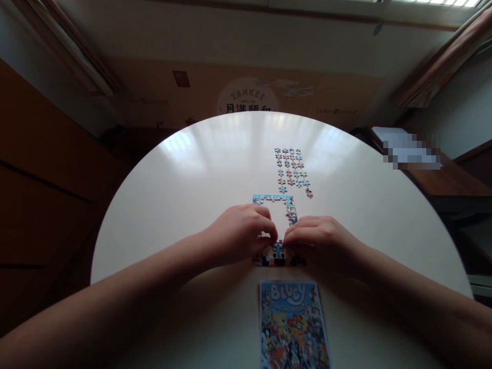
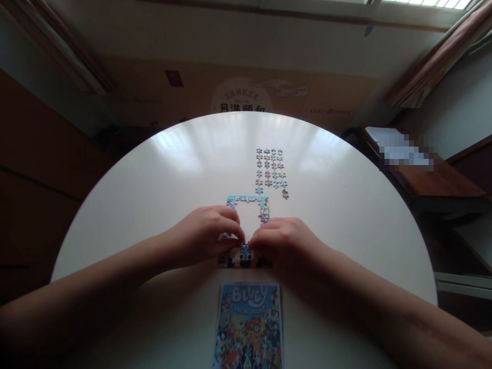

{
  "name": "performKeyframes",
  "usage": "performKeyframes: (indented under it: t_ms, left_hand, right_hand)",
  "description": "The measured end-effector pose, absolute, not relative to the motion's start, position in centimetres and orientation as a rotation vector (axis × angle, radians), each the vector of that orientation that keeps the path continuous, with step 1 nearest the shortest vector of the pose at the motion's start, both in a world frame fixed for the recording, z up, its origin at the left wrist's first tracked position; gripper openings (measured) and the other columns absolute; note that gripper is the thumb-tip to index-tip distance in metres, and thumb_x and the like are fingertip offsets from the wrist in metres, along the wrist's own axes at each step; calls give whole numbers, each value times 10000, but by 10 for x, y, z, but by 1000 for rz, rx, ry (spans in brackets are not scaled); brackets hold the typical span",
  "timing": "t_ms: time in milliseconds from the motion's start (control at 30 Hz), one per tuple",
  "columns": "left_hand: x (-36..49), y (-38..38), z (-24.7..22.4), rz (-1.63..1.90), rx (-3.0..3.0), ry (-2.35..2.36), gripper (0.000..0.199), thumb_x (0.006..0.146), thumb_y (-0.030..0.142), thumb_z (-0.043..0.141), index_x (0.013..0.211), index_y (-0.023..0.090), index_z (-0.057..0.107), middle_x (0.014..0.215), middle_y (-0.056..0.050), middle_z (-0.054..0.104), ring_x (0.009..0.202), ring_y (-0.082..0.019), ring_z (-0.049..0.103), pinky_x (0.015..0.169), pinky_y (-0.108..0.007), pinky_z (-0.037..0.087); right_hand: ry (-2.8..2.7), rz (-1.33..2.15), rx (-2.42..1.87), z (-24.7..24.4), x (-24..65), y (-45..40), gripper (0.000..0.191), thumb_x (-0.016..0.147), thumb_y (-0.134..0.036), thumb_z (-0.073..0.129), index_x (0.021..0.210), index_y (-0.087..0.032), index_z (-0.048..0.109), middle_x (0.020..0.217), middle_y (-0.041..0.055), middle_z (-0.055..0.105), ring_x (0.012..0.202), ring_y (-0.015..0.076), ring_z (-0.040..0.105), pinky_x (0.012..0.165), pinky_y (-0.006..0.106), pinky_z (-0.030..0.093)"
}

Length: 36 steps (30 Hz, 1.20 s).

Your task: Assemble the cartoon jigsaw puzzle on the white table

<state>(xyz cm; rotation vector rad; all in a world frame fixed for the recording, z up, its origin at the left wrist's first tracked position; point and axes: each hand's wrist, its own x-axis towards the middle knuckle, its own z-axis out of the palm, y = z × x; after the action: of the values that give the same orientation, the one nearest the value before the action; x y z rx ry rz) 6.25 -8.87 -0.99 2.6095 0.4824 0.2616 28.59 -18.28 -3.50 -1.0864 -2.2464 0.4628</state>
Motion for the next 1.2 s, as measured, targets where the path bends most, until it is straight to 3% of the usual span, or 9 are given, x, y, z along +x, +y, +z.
performKeyframes:
  t_ms: [433,833,1200]
  left_hand:
    - [66,-89,-14,247,2604,502,130,805,202,697,858,273,792,896,3,723,793,-157,640,712,-280,456]
    - [67,-92,-12,249,2635,522,108,816,201,691,837,254,783,866,-4,712,791,-164,629,705,-295,459]
    - [66,-94,-13,228,2630,542,109,813,197,684,847,252,771,895,-9,714,824,-181,631,720,-301,456]
  right_hand:
    - [-2382,296,-1118,-31,285,-185,142,944,-189,589,950,-233,724,905,11,766,756,156,655,642,292,487]
    - [-2526,129,-1213,-22,278,-190,177,948,-170,583,976,-246,741,880,23,708,747,167,583,585,297,388]
    - [-2415,360,-1266,-22,279,-190,156,921,-185,579,924,-223,730,807,20,667,709,147,576,597,278,397]
